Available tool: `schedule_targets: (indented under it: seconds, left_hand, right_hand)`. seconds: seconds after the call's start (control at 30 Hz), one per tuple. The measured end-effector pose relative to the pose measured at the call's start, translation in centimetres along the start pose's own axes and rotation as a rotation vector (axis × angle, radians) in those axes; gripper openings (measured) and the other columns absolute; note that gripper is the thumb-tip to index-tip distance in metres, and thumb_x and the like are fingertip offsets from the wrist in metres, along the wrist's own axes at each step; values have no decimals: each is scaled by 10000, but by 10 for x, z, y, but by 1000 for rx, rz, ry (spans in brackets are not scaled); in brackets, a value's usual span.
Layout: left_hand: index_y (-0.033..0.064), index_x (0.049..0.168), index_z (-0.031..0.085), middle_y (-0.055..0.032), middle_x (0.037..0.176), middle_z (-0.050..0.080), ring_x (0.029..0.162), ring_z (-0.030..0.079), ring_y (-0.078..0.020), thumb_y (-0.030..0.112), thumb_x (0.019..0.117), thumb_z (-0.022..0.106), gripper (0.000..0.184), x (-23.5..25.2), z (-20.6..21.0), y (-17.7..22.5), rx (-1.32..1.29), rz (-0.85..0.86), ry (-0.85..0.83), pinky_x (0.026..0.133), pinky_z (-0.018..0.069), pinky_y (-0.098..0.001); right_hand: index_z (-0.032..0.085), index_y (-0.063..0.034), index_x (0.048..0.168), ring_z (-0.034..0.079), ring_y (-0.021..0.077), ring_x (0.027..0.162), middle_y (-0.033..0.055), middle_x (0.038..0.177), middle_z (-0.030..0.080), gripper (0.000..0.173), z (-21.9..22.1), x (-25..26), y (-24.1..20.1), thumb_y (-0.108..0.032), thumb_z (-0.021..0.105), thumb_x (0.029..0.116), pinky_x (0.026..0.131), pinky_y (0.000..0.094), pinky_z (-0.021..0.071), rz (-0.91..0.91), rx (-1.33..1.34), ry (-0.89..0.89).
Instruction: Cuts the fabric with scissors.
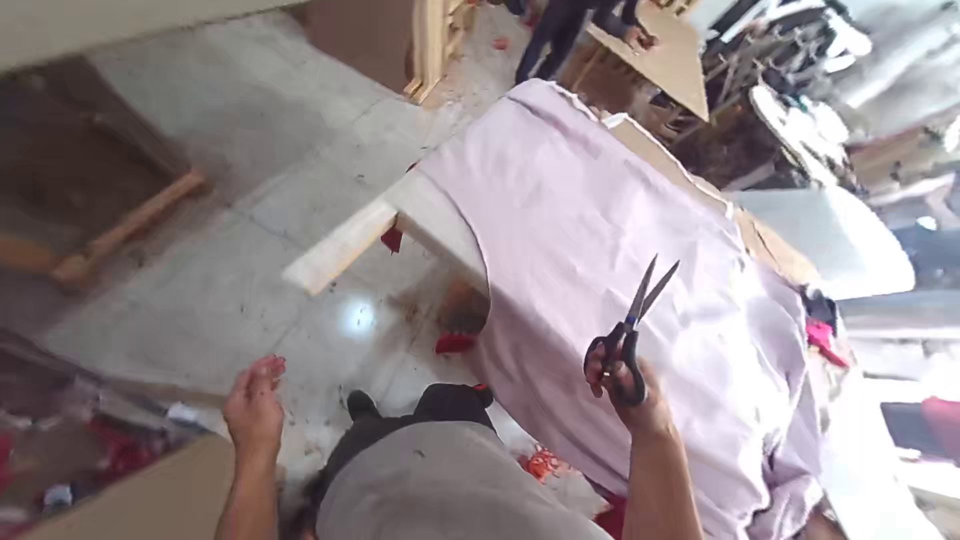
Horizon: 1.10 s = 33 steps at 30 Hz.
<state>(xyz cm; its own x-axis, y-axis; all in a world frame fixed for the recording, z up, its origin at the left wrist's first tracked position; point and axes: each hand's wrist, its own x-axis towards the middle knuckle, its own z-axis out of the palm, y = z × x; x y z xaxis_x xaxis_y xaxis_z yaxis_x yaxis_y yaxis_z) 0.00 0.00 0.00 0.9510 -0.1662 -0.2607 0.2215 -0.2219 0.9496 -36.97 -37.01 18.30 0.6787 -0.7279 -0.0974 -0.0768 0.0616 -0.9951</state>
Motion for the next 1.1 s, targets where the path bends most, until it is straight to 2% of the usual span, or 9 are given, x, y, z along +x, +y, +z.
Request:
schedule_targets:
  seconds: [0.07, 0.17, 0.27, 0.37, 0.47, 0.7, 0.8, 0.93, 1.1]
  left_hand:
    - [-127, 1232, 567, -136, 1106, 680, 959, 662, -65, 204, 1094, 390, 400, 64, 22, 72, 33, 280, -55, 878, 558, -269]
    - [-139, 1230, 560, -121, 1066, 682, 916, 668, -45, 208, 1089, 384, 414, 147, 67, 144, 89, 496, -216, 866, 568, -256]
    - [-71, 1284, 584, -159, 1127, 687, 945, 685, -109, 284, 1090, 405, 442, 212, 127, 171, 291, 443, -423, 856, 572, -296]
    - [-19, 1338, 588, -220, 1241, 665, 1072, 687, -265, 318, 1084, 441, 447, 248, 183, 175, 504, 319, -602, 938, 559, -460]
    - [-8, 1347, 587, -208, 1281, 647, 1111, 673, -268, 300, 1068, 466, 433, 271, 213, 174, 617, 289, -763, 961, 553, -460]
    - [2, 1374, 560, -181, 1296, 640, 1090, 677, -186, 321, 1084, 423, 453, 378, 215, 192, 683, 418, -1076, 929, 566, -376]
    - [-17, 1379, 540, -158, 1275, 647, 1039, 684, -134, 330, 1086, 413, 472, 452, 179, 195, 639, 442, -1123, 884, 578, -327]
    - [-6, 1340, 541, -90, 1191, 666, 922, 694, -81, 301, 1092, 402, 419, 528, 127, 190, 579, 270, -1038, 789, 591, -285]
    - [7, 1326, 564, -84, 1167, 680, 924, 700, -111, 293, 1100, 419, 392, 568, 194, 236, 521, 301, -1101, 804, 590, -311]
  right_hand:
    - [687, -130, 1051, 665, 105, 636, -2, 835, 710, 480, 2, -1, 4, -559, 772, 852, 529, 252, 570, -23, -30, 152]
    - [680, -123, 1042, 665, 102, 632, 1, 834, 715, 434, 1, 6, 12, -501, 782, 855, 526, 248, 565, -23, -10, 331]
    - [683, -119, 1046, 681, 113, 646, 9, 840, 725, 432, -1, 28, 27, -482, 804, 845, 535, 254, 578, -29, 57, 419]
    - [666, -103, 1063, 677, 110, 639, 2, 841, 723, 431, 2, 62, 42, -450, 806, 850, 524, 251, 571, -2, 85, 441]
    - [654, -105, 1062, 660, 89, 629, -34, 824, 710, 402, 21, 95, 43, -443, 774, 882, 523, 244, 561, 3, 70, 455]
    - [663, -168, 1058, 644, 60, 644, -49, 815, 692, 244, 105, 93, 11, -392, 681, 964, 568, 216, 559, -138, -3, 806]
    - [668, -194, 1026, 652, 54, 661, -73, 806, 687, 234, 179, 70, 20, -423, 635, 989, 600, 220, 574, -162, 84, 997]
    - [668, -150, 1008, 646, 79, 639, -32, 767, 677, 301, 264, 53, 44, -446, 630, 974, 586, 245, 572, -37, 218, 1139]
    - [616, -104, 993, 659, 105, 661, 7, 785, 685, 293, 330, 48, 54, -322, 437, 1073, 582, 240, 561, -28, 289, 1301]
